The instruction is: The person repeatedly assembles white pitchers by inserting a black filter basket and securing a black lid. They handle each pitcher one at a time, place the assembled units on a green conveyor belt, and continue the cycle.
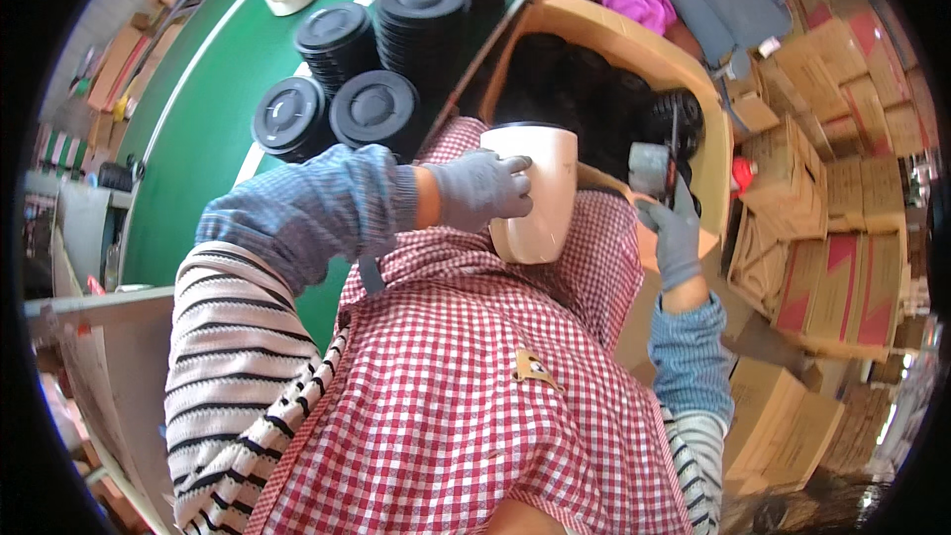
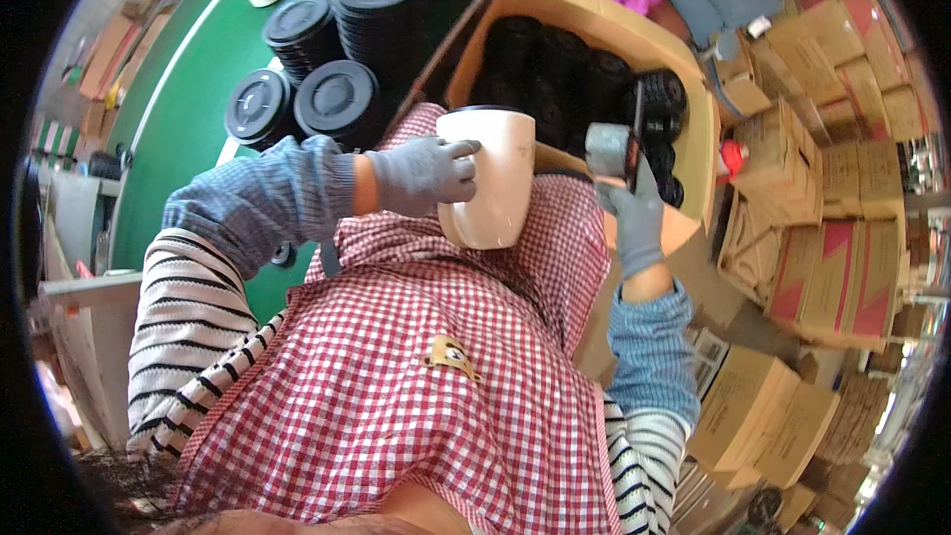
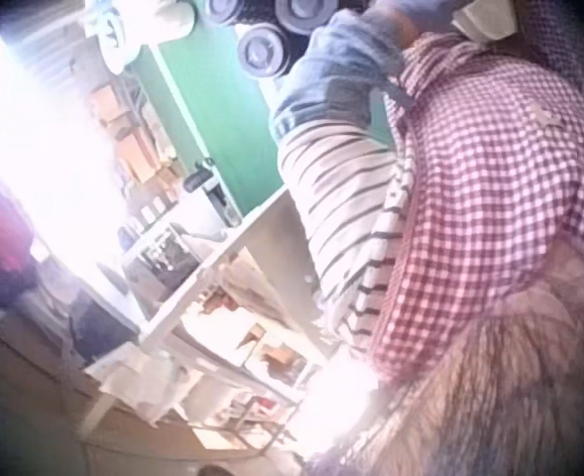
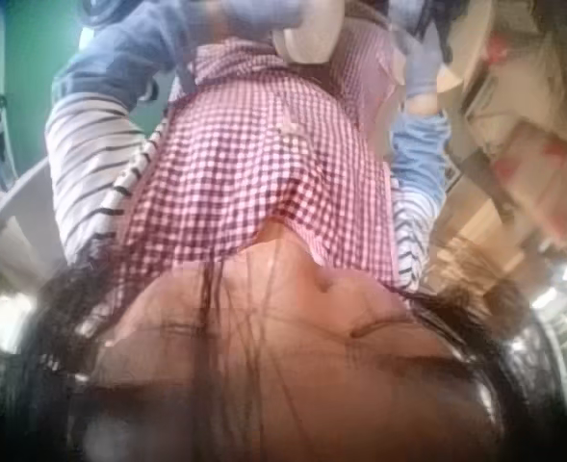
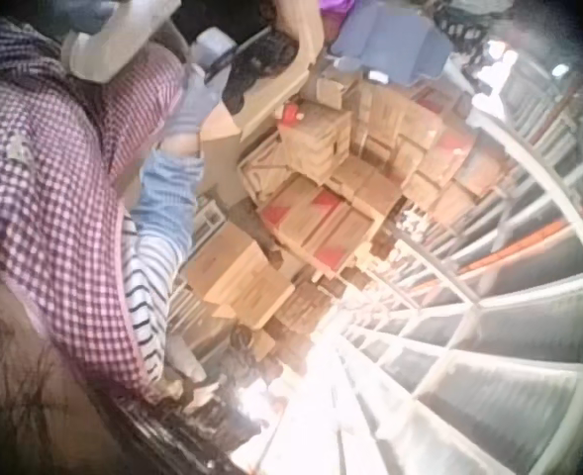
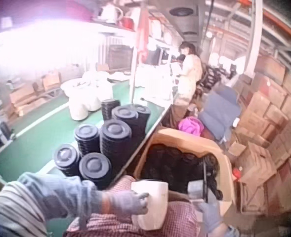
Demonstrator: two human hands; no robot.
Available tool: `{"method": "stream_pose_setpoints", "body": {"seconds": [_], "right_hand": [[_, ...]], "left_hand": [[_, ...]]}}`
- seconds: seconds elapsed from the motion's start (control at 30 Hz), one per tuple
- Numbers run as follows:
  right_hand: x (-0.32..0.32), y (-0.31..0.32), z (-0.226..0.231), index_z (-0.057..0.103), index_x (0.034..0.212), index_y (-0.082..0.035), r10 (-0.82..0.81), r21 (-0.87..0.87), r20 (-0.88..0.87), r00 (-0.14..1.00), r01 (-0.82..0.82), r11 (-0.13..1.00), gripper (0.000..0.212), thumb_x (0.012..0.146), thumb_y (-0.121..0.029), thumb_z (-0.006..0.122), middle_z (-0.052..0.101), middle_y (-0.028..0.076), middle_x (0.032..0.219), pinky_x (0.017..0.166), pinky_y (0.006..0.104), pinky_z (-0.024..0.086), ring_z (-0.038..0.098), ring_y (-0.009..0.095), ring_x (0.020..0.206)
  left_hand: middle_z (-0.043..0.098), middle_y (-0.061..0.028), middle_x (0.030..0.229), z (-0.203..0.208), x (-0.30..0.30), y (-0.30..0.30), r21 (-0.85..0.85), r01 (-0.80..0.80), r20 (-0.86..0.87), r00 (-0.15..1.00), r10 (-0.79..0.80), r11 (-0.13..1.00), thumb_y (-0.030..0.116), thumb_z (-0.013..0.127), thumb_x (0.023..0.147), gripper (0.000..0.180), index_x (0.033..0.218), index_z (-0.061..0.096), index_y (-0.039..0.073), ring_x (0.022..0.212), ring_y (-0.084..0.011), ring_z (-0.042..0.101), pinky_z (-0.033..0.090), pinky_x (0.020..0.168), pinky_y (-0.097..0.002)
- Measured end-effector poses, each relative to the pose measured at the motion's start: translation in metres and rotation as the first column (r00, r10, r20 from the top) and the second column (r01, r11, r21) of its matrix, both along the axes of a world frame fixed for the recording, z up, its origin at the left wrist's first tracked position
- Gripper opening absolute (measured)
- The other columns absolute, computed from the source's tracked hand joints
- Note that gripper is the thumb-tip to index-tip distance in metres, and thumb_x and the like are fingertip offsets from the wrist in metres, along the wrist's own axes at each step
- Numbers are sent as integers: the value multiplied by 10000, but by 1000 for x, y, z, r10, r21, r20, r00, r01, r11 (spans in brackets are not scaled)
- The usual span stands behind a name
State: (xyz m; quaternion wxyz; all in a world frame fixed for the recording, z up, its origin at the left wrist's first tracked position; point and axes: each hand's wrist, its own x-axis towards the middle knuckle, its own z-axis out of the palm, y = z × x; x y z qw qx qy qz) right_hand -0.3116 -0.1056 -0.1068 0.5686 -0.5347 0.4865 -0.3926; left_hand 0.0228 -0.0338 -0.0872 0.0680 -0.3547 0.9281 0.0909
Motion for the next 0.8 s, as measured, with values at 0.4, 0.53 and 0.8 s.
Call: {"method": "stream_pose_setpoints", "body": {"seconds": [0.4, 0.53, 0.8], "right_hand": [[189, 2, 24, 583, 1450, -175, 747, -299, -487, 452, -890, 343, 703, 807, 110, 580, 494, 155, 1541, 1046, 367, 527, 618, 323, 1276], [311, 46, -28, 545, 1468, -251, 677, -231, -713, 183, -973, 19, 686, 840, 18, 597, 475, 152, 1545, 970, 432, 552, 648, 379, 1168], [360, 69, -81, 491, 1482, -112, 555, -198, -807, 202, -978, 68, 625, 883, -178, 656, 508, 223, 1466, 899, 452, 560, 660, 377, 1076]], "left_hand": [[690, -85, 1235, 113, 308, 162, 664, -446, -732, -552, 399, 601, 179, 566, 1051, 409, 1413, 542, -11, 990, -191, 682, 563, 770, -302], [506, -133, 1519, 75, 378, 144, 673, -595, -683, -728, 60, 440, 138, 569, 1031, 398, 1404, 539, 0, 1230, -291, 596, 580, 967, -491], [639, -86, 856, -26, 497, -3, 734, -597, -519, -800, -301, 323, -105, 632, 846, 248, 1029, 594, 56, 657, -208, 621, 552, 555, -351]]}}
